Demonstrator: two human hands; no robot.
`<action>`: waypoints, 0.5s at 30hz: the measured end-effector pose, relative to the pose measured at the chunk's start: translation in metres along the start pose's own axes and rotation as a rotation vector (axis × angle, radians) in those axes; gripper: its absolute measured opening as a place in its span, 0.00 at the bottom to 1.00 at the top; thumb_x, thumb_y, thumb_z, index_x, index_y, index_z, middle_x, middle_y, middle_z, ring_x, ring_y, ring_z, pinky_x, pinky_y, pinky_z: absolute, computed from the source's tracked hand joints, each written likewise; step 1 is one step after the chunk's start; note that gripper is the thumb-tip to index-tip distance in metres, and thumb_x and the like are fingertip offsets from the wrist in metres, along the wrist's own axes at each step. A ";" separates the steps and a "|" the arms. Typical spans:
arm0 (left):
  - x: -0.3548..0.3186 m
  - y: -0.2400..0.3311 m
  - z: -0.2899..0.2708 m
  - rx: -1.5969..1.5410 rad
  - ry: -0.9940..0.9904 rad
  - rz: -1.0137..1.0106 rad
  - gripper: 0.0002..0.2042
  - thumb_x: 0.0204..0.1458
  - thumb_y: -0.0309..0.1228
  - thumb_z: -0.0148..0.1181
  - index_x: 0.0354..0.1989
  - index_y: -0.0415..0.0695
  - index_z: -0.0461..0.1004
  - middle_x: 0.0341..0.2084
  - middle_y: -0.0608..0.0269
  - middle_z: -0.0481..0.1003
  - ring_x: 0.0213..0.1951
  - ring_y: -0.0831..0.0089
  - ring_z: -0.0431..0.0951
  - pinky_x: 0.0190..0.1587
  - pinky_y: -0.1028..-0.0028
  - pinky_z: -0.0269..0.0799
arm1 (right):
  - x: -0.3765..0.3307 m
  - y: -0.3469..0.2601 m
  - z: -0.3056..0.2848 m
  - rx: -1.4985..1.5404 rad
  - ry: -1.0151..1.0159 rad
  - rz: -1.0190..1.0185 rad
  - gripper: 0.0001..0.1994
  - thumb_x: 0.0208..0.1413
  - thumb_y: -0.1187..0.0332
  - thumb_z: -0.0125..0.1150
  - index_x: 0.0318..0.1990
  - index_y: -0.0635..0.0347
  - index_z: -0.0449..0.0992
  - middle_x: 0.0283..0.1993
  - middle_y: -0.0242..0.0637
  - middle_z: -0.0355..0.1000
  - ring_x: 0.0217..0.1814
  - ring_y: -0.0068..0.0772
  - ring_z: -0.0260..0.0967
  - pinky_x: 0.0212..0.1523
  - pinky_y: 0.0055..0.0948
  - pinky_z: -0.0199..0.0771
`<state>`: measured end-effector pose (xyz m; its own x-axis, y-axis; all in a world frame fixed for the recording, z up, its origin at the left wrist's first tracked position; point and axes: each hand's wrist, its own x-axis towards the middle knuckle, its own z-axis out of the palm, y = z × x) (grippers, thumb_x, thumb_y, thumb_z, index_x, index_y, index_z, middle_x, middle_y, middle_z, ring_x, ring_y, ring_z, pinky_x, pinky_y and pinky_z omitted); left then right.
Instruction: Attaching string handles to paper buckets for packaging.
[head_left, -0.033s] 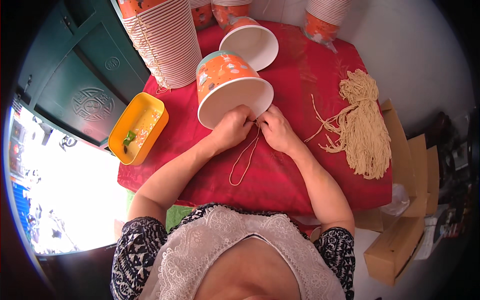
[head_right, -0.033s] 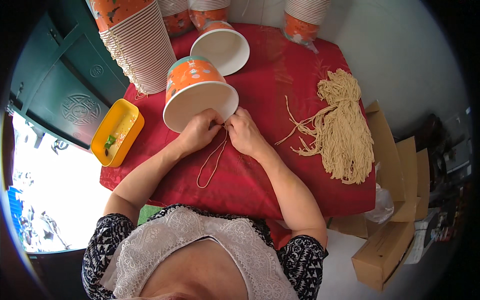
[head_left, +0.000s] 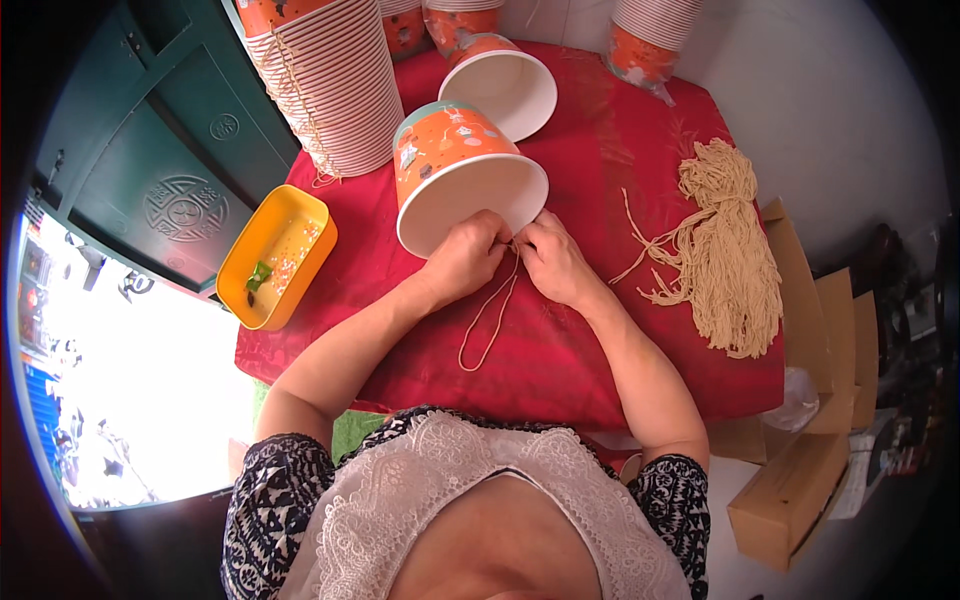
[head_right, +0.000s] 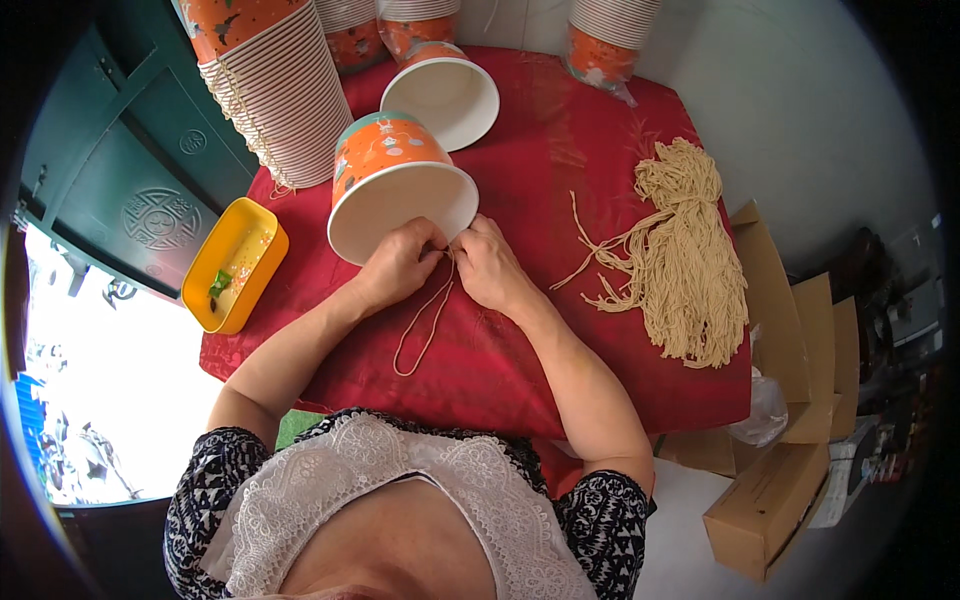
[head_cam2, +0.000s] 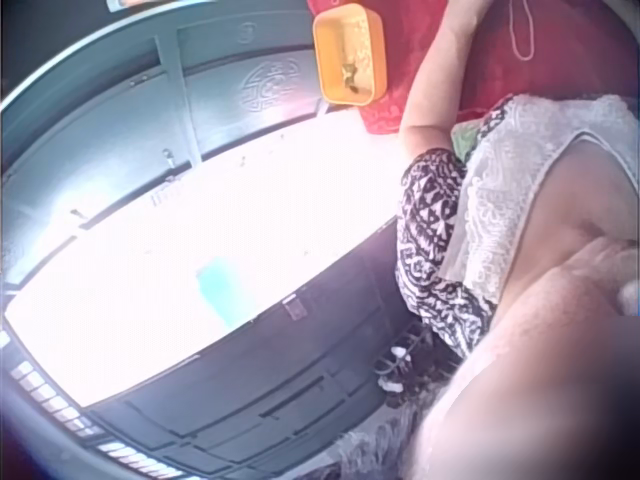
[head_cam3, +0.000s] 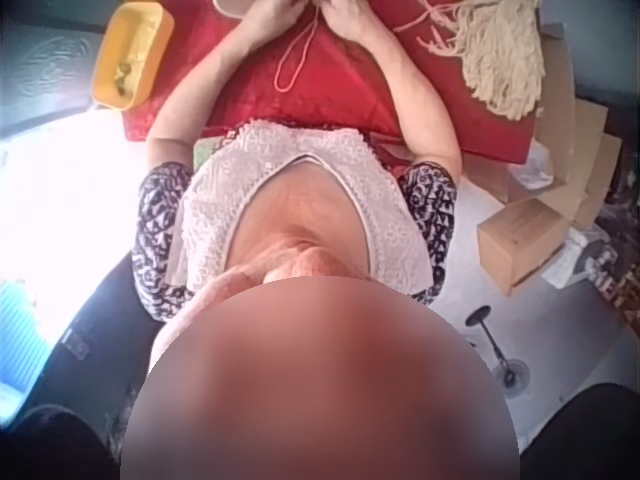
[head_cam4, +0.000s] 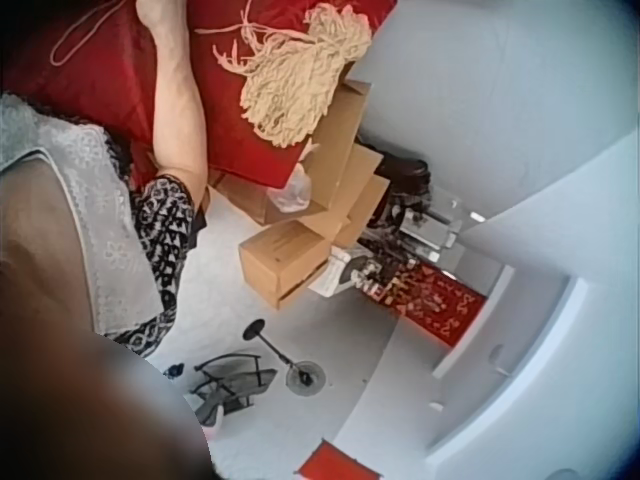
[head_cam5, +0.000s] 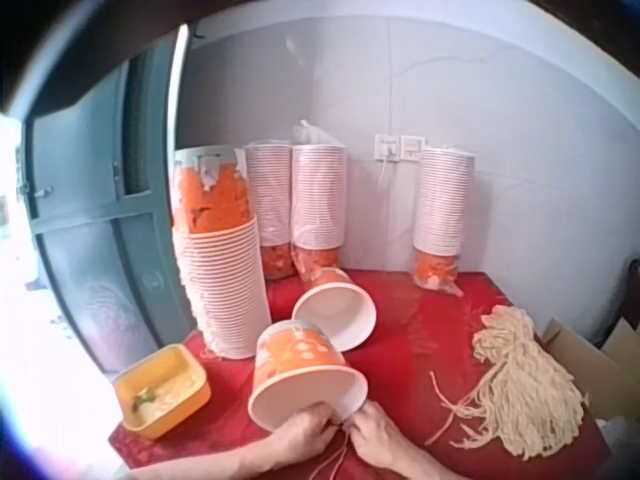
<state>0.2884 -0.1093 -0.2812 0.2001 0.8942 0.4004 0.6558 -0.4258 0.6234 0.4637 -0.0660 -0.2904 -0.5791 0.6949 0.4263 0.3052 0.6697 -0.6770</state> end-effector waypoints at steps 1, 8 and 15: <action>-0.001 0.004 0.001 0.019 0.036 0.023 0.04 0.45 0.20 0.59 0.31 0.37 0.74 0.29 0.50 0.76 0.33 0.55 0.77 0.38 0.62 0.73 | 0.000 0.000 0.001 0.016 0.009 0.002 0.04 0.52 0.80 0.52 0.33 0.70 0.74 0.44 0.56 0.69 0.48 0.57 0.65 0.51 0.45 0.68; -0.002 0.002 0.009 0.231 0.063 0.118 0.02 0.46 0.20 0.55 0.29 0.36 0.71 0.30 0.45 0.74 0.32 0.48 0.77 0.36 0.57 0.74 | 0.001 0.001 0.000 -0.035 -0.078 0.109 0.07 0.52 0.78 0.55 0.38 0.69 0.77 0.52 0.52 0.69 0.57 0.54 0.64 0.59 0.42 0.65; -0.002 -0.002 0.008 0.207 0.067 0.101 0.03 0.46 0.21 0.56 0.29 0.36 0.71 0.30 0.46 0.74 0.33 0.48 0.77 0.36 0.57 0.74 | 0.000 -0.005 -0.001 0.076 0.010 0.036 0.05 0.50 0.77 0.55 0.29 0.70 0.75 0.43 0.50 0.71 0.47 0.52 0.65 0.52 0.43 0.67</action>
<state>0.2922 -0.1090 -0.2887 0.2281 0.8344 0.5017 0.7715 -0.4693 0.4297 0.4629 -0.0687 -0.2866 -0.5605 0.7215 0.4066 0.2676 0.6224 -0.7356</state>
